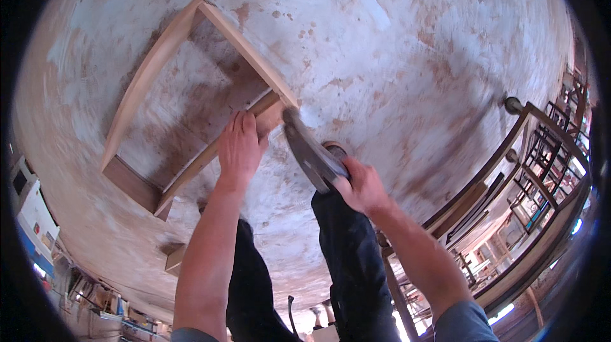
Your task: The person assembles wooden pieces by hammering them together, applies a liquid with a brush to the edge of a wood board, and continues to fit wood components into a larger assembly.
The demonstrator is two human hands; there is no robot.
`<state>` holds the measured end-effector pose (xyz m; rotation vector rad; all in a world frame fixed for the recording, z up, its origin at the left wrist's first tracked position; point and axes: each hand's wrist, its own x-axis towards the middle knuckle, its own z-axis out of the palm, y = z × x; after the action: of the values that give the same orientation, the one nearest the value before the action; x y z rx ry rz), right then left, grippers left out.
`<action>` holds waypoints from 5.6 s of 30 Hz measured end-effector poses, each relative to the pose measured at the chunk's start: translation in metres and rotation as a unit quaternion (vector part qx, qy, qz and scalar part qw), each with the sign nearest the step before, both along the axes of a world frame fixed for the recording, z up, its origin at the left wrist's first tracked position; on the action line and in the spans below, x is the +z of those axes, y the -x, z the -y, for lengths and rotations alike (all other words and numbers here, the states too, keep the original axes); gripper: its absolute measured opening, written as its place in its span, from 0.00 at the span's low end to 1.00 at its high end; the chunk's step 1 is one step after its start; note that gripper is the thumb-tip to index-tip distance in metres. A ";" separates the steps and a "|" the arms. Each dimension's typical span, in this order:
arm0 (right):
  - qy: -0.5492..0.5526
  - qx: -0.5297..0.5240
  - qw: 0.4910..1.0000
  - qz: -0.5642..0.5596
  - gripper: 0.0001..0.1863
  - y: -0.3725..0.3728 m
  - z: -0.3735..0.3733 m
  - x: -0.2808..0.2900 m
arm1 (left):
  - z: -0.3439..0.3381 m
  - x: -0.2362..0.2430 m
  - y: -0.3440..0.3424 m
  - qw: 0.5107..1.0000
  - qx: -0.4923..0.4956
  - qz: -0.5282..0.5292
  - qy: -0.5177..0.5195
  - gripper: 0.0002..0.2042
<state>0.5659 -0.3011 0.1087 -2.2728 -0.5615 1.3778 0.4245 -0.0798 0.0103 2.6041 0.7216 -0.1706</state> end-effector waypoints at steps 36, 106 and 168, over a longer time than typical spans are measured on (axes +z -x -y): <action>0.317 -0.126 0.940 0.007 0.26 0.068 0.144 0.066 | -0.265 0.141 0.137 0.980 0.152 -0.089 0.091 0.14; 0.306 -0.050 0.951 -0.013 0.24 0.105 0.047 0.044 | -0.191 0.110 0.206 0.946 0.254 0.181 -0.092 0.25; 0.275 -0.718 0.594 0.235 0.24 0.249 0.568 0.545 | -0.003 0.547 0.040 0.894 -0.092 -0.342 0.274 0.23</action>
<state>0.3171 -0.8687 0.6540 -2.2418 1.5418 0.0177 0.3842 -0.0772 0.5575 2.0245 0.5255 -1.2063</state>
